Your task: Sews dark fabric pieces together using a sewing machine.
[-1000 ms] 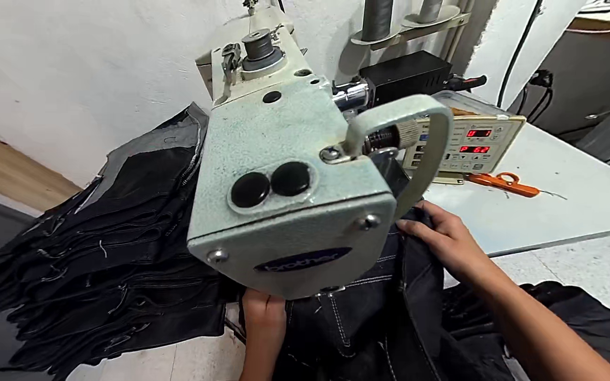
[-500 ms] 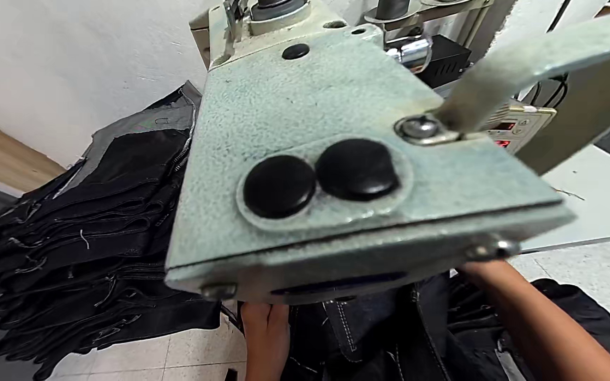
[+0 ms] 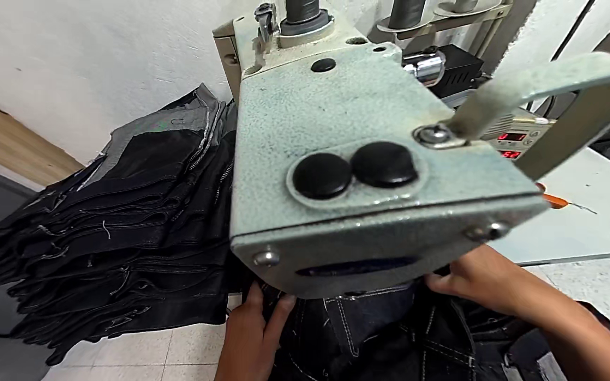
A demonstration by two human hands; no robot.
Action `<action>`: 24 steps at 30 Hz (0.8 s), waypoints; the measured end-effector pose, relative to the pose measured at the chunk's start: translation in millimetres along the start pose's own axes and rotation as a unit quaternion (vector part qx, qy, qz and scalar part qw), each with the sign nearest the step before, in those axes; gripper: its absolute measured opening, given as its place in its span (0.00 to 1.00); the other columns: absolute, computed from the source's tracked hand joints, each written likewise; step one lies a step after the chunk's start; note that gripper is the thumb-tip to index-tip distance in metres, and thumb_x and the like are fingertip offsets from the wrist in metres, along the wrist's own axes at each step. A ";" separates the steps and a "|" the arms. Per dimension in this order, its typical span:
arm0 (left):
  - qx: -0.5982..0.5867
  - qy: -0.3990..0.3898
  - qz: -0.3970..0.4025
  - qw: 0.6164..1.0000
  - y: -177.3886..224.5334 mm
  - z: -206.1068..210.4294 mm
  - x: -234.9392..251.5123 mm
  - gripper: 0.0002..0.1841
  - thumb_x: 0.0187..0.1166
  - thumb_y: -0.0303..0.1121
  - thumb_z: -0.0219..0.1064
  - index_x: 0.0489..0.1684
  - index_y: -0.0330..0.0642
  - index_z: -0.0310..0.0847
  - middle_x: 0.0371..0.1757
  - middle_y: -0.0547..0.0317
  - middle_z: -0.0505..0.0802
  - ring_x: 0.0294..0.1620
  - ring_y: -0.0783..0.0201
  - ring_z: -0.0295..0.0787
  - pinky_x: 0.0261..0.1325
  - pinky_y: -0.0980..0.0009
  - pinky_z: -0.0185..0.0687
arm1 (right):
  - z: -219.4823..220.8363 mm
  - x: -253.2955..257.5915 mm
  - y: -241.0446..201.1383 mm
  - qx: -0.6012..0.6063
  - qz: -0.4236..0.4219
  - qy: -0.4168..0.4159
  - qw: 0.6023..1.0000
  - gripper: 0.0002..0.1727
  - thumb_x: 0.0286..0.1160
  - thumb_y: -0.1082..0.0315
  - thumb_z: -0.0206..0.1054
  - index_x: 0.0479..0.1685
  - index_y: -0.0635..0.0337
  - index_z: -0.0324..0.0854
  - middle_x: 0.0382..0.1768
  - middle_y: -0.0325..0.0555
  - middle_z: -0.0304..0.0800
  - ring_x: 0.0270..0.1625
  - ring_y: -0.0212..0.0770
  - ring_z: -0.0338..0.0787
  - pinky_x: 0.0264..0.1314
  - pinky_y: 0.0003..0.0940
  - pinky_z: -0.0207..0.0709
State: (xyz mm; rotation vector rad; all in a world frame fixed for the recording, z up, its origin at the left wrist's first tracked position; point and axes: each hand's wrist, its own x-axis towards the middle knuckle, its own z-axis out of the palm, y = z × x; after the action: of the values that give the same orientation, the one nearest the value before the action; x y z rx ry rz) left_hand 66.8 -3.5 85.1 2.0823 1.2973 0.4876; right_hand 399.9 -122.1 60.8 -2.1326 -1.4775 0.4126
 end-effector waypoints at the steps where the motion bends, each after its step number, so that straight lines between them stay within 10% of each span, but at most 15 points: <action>1: 0.019 -0.020 -0.008 1.000 2.8 -7.2 -5.1 0.29 0.83 0.55 0.63 0.54 0.30 0.81 0.27 0.53 0.90 0.25 0.58 0.92 0.33 0.56 0.91 | 3.5 -7.6 -3.9 -0.065 -0.001 0.041 0.997 0.40 0.38 0.67 0.88 0.60 0.69 0.77 0.45 0.61 0.86 0.47 0.63 0.90 0.41 0.64 0.82; 6: 0.077 0.014 0.082 0.994 16.6 -29.1 -31.9 0.19 0.82 0.42 0.68 0.47 0.29 0.82 0.21 0.54 0.86 0.19 0.59 0.85 0.26 0.60 0.83 | 30.2 -49.9 0.6 -0.081 0.008 0.194 0.978 0.39 0.41 0.64 0.80 0.62 0.74 0.76 0.44 0.70 0.85 0.30 0.68 0.88 0.25 0.64 0.78; 11: 0.101 0.037 0.157 0.982 33.9 -27.2 -43.9 0.14 0.80 0.39 0.70 0.41 0.34 0.88 0.32 0.49 0.91 0.26 0.59 0.88 0.29 0.63 0.85 | 52.6 -71.3 2.3 0.136 0.089 0.199 0.966 0.36 0.48 0.67 0.72 0.68 0.66 0.77 0.46 0.56 0.94 0.44 0.54 0.95 0.45 0.60 0.85; 15: 0.233 0.050 0.162 0.958 44.8 -6.2 -30.8 0.24 0.77 0.52 0.69 0.41 0.34 0.91 0.40 0.42 0.92 0.40 0.44 0.93 0.36 0.51 0.89 | 72.8 -60.3 1.3 0.380 0.152 0.195 0.892 0.31 0.61 0.75 0.69 0.73 0.65 0.78 0.55 0.44 0.94 0.53 0.28 0.93 0.56 0.25 0.87; 18: 0.267 0.047 0.160 0.949 38.1 27.2 -12.2 0.39 0.76 0.66 0.60 0.40 0.29 0.91 0.43 0.37 0.94 0.44 0.41 0.96 0.40 0.47 0.91 | 68.0 -43.9 9.6 0.508 0.188 0.146 0.828 0.20 0.75 0.77 0.61 0.67 0.64 0.81 0.47 0.38 0.95 0.46 0.27 0.94 0.51 0.24 0.88; 22: 0.127 0.019 0.204 0.970 20.0 34.9 -4.8 0.29 0.85 0.50 0.57 0.20 0.32 0.84 0.23 0.46 0.89 0.25 0.48 0.91 0.27 0.50 0.84 | 4.7 -10.8 55.8 0.358 0.053 -0.020 0.932 0.09 0.77 0.68 0.62 0.43 0.54 0.89 0.31 0.33 0.94 0.32 0.25 0.91 0.38 0.26 0.86; 24: 0.039 -0.040 0.146 0.988 6.0 15.8 -16.7 0.25 0.86 0.42 0.59 0.24 0.29 0.86 0.28 0.43 0.91 0.32 0.47 0.92 0.39 0.46 0.85 | -27.7 11.0 51.9 0.258 -0.002 -0.103 0.961 0.08 0.69 0.61 0.71 0.42 0.52 0.90 0.27 0.32 0.93 0.30 0.27 0.90 0.37 0.28 0.85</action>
State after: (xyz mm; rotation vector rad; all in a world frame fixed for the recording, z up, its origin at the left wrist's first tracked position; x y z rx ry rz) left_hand 72.8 -25.4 77.8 2.3465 0.9839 0.4777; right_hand 458.4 -132.7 54.8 -1.7057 -1.2986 0.9314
